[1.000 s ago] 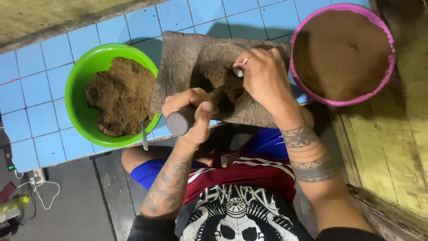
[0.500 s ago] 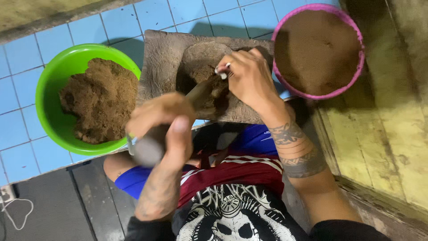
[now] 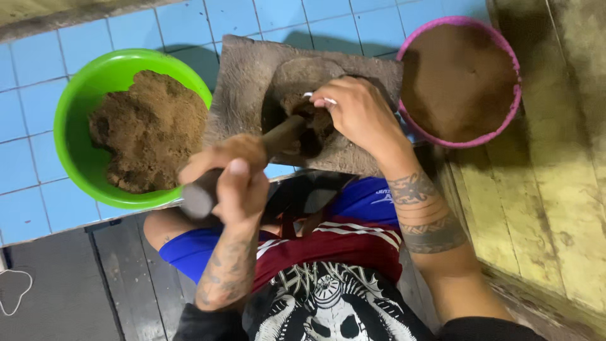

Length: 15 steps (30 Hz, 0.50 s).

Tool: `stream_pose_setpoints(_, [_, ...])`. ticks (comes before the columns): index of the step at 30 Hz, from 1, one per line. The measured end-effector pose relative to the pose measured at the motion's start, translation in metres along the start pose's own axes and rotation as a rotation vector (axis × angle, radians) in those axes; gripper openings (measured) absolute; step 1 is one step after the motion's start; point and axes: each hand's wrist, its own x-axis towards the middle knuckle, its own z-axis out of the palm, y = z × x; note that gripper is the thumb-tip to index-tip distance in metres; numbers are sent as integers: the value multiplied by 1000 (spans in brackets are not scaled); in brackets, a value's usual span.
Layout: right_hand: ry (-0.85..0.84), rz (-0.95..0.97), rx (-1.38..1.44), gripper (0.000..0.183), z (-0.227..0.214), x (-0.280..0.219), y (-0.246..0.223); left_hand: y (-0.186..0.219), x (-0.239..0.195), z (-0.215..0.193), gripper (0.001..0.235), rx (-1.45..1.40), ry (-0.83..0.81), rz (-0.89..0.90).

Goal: The person uses a pestle and mortar to grind a brown substance. They repeatedly pound and scrape the material inside the mortar, occasionally using a spoon to assist in the process.

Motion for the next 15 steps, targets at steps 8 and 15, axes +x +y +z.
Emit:
stream_pose_setpoints(8, [-27, 74, 22, 11, -14, 4, -13, 43, 39, 27, 30, 90, -258, -47])
stream_pose_setpoints(15, [114, 165, 103, 15, -17, 2, -4, -35, -2, -10, 31, -25, -325, -90])
